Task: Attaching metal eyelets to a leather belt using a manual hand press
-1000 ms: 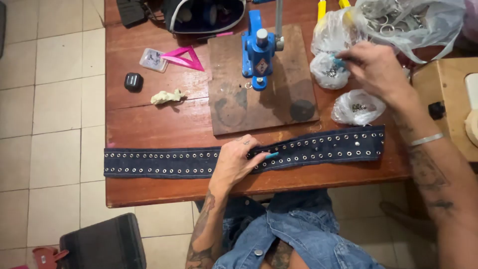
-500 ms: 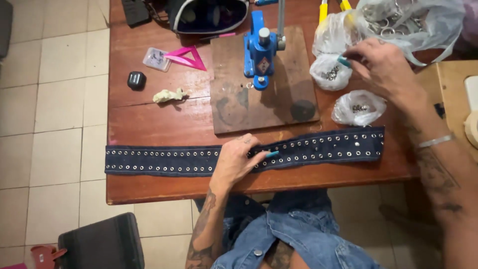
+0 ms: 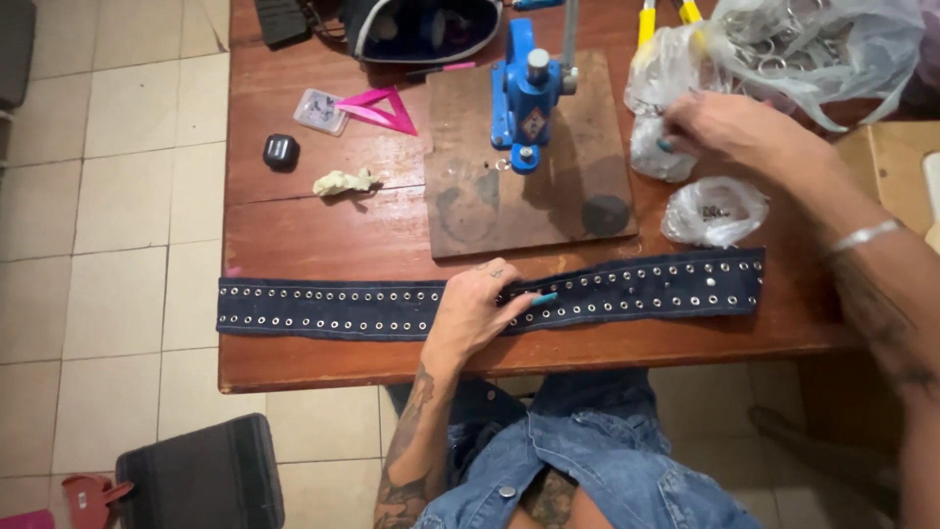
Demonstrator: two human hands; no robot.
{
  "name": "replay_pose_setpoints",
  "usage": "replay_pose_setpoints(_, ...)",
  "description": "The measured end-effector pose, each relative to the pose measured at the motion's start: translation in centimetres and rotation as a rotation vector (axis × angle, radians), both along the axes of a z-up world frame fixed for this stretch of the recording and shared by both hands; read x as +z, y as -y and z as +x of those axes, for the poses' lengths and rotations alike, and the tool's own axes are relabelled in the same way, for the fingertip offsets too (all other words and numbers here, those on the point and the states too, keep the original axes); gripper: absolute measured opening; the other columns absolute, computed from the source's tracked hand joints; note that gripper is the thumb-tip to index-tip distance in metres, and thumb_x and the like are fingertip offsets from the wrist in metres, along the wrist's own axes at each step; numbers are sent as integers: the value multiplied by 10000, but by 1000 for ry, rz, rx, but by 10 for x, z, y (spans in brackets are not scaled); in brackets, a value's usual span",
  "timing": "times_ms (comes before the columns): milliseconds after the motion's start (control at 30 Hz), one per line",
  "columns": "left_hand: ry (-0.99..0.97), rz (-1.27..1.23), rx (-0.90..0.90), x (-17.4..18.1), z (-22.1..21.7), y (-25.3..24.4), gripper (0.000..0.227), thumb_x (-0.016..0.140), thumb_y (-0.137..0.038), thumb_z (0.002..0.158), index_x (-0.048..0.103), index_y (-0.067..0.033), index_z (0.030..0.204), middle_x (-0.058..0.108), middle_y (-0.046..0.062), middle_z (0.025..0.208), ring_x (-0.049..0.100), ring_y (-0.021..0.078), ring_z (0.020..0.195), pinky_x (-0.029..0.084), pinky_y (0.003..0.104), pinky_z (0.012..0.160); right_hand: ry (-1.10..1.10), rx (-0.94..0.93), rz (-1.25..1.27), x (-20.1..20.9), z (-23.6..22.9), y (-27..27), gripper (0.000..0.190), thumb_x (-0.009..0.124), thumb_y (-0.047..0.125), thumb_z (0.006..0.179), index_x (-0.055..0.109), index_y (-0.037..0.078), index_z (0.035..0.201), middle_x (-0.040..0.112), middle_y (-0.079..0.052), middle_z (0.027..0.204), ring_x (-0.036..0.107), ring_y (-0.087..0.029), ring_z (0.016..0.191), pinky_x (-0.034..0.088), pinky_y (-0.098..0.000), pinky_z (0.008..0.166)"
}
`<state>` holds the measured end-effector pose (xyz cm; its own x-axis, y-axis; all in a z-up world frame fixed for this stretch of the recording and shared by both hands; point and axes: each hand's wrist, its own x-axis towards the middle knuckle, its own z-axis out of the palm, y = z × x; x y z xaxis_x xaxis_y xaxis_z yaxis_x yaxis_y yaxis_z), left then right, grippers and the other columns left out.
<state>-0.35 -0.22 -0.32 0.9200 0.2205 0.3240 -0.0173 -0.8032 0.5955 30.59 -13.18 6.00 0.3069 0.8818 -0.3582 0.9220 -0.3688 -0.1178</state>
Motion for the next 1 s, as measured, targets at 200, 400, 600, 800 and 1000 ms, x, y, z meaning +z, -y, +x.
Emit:
replay_pose_setpoints(200,-18,-7,-18,5,-1,0,257,606,-320,800,494,-96,746,518,50,705,545,240,637,393,349,551,145,-23,293,8,-6,18,204,494,226,927,498,22,926,603,-141,810,593,-279,702,485,-389,646)
replay_pose_setpoints(400,20,-19,-17,5,-2,2,249,619,-287,800,499,-76,748,513,53,686,543,221,603,392,332,526,43,53,477,3,-7,24,159,627,69,839,535,-47,897,625,-173,808,627,-243,688,545,-288,625)
replay_pose_setpoints(600,10,-28,-11,5,-2,0,263,616,-302,796,497,-79,725,510,61,680,546,247,619,388,356,539,-115,-134,562,17,-16,29,271,624,31,825,543,-31,1076,637,-158,887,619,-254,756,503,-338,715)
replay_pose_setpoints(800,-7,0,-20,5,2,-2,264,611,-312,801,496,-80,748,517,48,687,546,225,618,385,338,520,-295,-217,736,7,-24,34,161,516,45,950,584,-48,1062,601,-153,885,557,-198,695,478,-269,600)
replay_pose_setpoints(1000,6,6,-14,5,2,-1,273,611,-317,801,488,-81,741,508,53,681,536,230,598,378,342,512,-725,-563,907,-1,-32,19,236,491,272,974,529,39,958,550,-32,826,493,-73,680,422,-153,605)
